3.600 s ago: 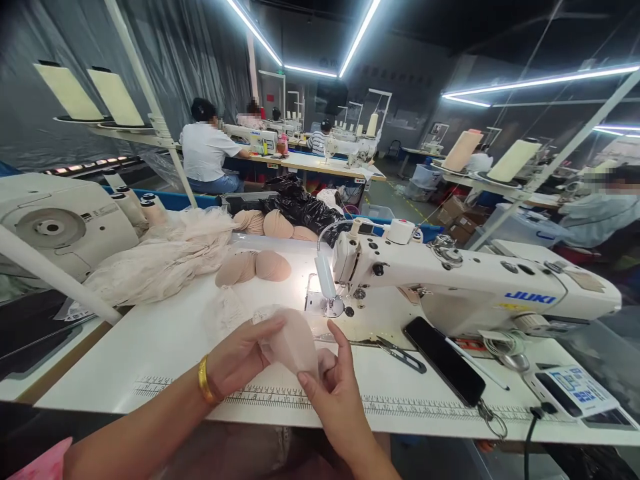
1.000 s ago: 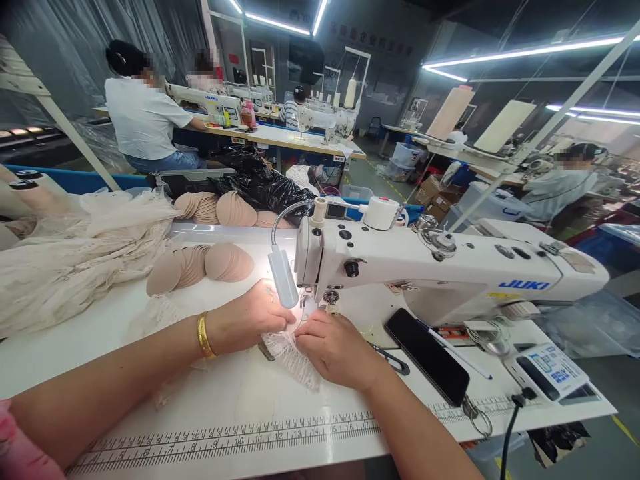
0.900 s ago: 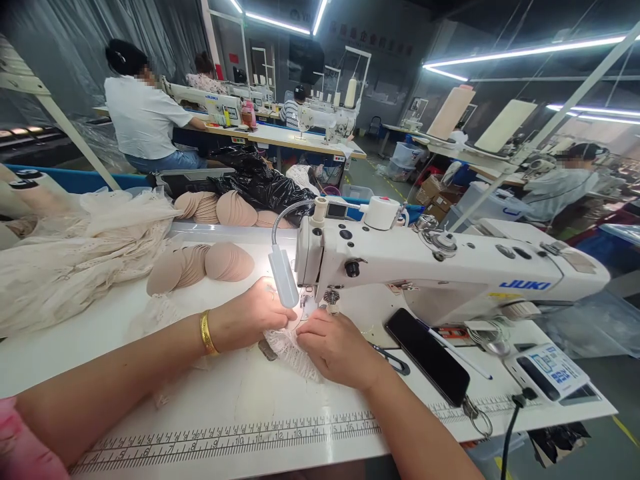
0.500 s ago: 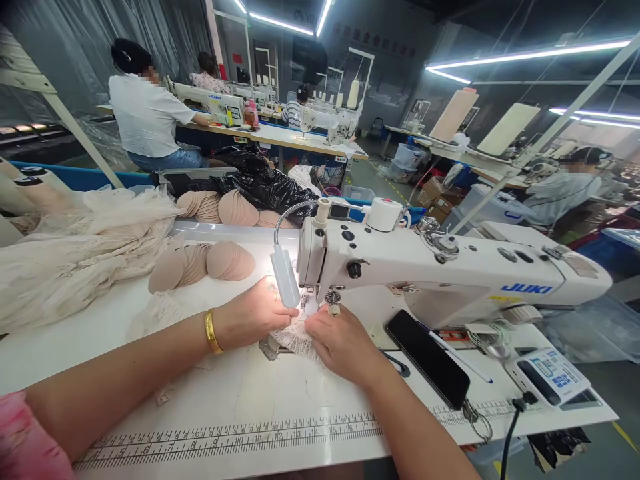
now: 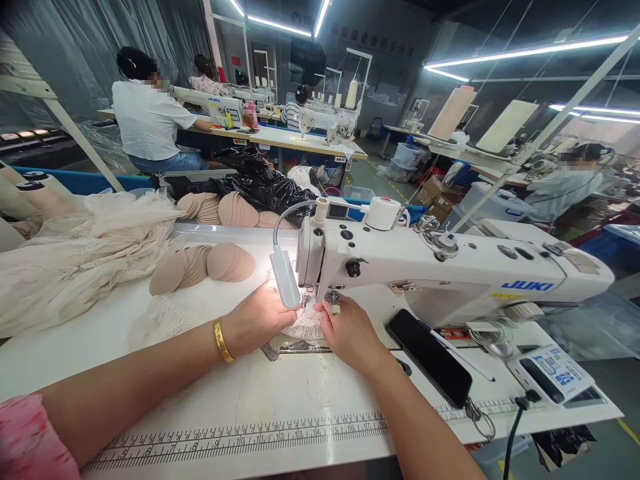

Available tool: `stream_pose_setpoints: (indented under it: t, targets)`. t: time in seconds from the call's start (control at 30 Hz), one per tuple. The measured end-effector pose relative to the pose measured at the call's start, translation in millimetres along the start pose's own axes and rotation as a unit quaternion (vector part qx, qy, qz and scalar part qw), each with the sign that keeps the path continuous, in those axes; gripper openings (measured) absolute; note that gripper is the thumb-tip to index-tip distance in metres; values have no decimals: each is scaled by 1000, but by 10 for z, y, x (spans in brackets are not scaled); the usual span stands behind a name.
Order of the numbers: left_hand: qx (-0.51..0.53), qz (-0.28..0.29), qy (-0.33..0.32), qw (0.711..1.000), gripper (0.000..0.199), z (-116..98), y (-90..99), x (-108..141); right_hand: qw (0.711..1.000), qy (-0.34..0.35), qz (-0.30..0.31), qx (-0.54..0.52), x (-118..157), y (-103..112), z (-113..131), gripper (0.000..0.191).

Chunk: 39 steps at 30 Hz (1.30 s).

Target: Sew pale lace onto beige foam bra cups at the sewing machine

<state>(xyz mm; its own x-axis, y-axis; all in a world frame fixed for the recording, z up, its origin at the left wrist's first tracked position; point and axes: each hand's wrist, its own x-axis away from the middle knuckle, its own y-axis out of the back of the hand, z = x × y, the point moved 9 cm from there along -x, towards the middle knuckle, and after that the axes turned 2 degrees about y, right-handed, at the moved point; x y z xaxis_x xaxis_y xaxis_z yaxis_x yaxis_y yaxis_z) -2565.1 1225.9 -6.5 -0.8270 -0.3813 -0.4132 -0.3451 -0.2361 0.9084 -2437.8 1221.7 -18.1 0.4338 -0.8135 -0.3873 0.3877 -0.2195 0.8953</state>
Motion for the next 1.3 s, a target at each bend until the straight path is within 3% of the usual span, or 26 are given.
stream_pose_setpoints:
  t: [0.13,0.27,0.37,0.5,0.6,0.67,0.83,1.07,1.3]
  targets:
    - [-25,36,-4,999,26,16,-29,11,1000,24,-8,-19,12,24,45,26]
    - [31,79,4,996,17,51,57,44,997,56,-45,1,42,112,130,27]
    - [29,103,50,993,7,106,96,69,994,97,-54,19,65,150,278,33]
    - [64,128,111,983,19,105,81,98,984,174,-43,-17,89,143,524,42]
    - [148,147,75,975,19,-32,89,129,986,165,-14,-2,79,37,505,38]
    - [146,160,58,974,20,-75,97,167,990,141,9,24,72,-58,411,35]
    - [2,100,52,994,8,-37,162,166,991,118,10,55,75,-130,246,34]
    - [25,54,5,998,20,-42,43,135,993,108,0,48,83,-114,176,43]
    - [38,1,-24,999,27,-30,72,169,995,93,14,38,59,-151,127,45]
